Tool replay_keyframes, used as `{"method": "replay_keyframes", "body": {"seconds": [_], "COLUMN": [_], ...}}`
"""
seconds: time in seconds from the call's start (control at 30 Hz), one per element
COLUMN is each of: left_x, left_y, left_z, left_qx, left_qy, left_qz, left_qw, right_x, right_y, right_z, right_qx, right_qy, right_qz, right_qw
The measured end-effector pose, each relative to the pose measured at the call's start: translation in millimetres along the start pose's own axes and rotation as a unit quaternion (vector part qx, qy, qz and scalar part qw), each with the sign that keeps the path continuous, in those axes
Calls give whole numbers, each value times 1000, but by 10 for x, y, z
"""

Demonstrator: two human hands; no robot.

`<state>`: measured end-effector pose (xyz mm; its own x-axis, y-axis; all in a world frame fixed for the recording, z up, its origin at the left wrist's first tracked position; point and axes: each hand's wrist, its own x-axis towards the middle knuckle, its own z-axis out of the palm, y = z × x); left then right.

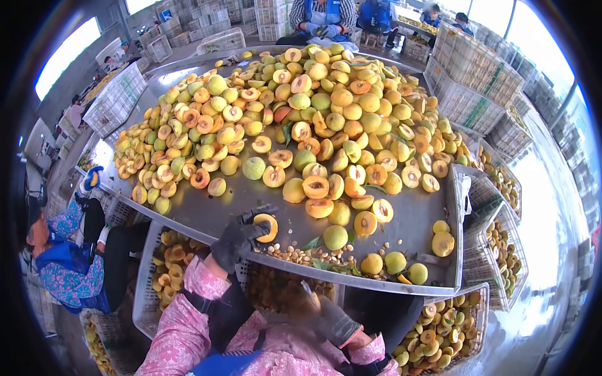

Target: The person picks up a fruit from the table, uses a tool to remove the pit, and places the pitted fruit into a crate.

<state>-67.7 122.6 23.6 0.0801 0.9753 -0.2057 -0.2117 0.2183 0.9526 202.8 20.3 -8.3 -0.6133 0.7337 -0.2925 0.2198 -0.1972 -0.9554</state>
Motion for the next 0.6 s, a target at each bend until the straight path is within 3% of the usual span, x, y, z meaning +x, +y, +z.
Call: {"method": "replay_keyframes", "body": {"seconds": [0.07,0.1,0.13,0.23,0.27,0.37,0.4,0.5,0.53,0.6], "left_x": [-172,-252,-327,-423,-477,-621,-646,-719,-673,-722], "left_y": [-65,-102,-138,-407,-407,-246,-214,-262,-654,-520], "left_z": [135,185,214,332,330,443,454,640,596,592], "left_qx": [-164,-245,-239,-170,96,187,210,285,73,209], "left_qy": [-34,-52,-80,-71,-88,-92,-100,-30,-38,-75], "left_qz": [-45,-67,-60,35,221,151,142,226,193,217], "left_qw": [985,966,966,982,966,966,962,931,978,951], "right_x": [46,80,77,175,188,162,167,232,283,276], "right_y": [-396,-569,-640,-337,-339,-465,-517,-470,-449,-555], "right_z": [53,85,115,155,191,217,242,273,272,191], "right_qx": [65,124,183,-18,58,145,185,207,204,197], "right_qy": [-7,-3,2,-1,28,64,77,154,176,158], "right_qz": [19,76,132,-73,27,122,47,-3,-23,12], "right_qw": [998,989,974,997,998,980,979,966,963,968]}}
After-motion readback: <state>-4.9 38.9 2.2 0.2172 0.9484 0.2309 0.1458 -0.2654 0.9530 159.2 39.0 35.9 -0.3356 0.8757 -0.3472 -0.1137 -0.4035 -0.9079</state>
